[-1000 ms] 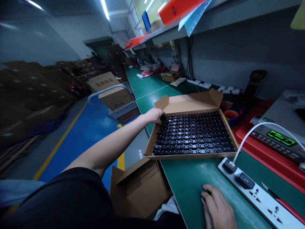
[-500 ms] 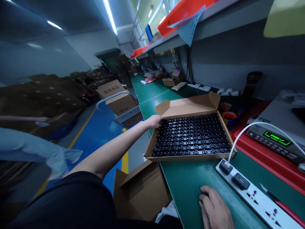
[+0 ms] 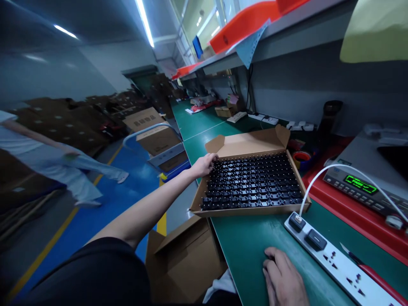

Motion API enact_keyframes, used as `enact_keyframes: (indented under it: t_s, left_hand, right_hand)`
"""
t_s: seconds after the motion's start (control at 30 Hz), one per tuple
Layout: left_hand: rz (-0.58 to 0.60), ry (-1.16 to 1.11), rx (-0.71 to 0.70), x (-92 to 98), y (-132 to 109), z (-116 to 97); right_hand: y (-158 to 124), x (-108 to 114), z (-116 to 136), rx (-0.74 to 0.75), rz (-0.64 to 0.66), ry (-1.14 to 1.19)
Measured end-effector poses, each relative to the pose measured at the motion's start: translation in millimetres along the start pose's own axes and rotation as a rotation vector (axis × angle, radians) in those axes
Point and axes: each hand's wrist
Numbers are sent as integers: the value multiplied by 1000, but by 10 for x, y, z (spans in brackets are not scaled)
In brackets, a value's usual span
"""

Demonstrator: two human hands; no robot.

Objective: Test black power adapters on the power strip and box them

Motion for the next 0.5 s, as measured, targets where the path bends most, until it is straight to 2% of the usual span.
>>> enact_keyframes:
  t_s: [0.2,0.33,0.5]
  left_hand:
    - [-74,-144,48,-52,1,60]
    - [-133,-249,88,-63,-13,54]
    - [-339,-340,213,-139,-114,52]
  right_hand:
    - [79,19,64,3,-56,-1]
    - [90,32,74,-15,-26,5]
    - [112,66,103,-30,5,15]
Point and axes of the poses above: each hand's wrist, its own y-axis towards the middle knuckle, its own x-axis out of the back of the hand, z = x × y, and after that the axes turned 7 degrees about -z, right-handed
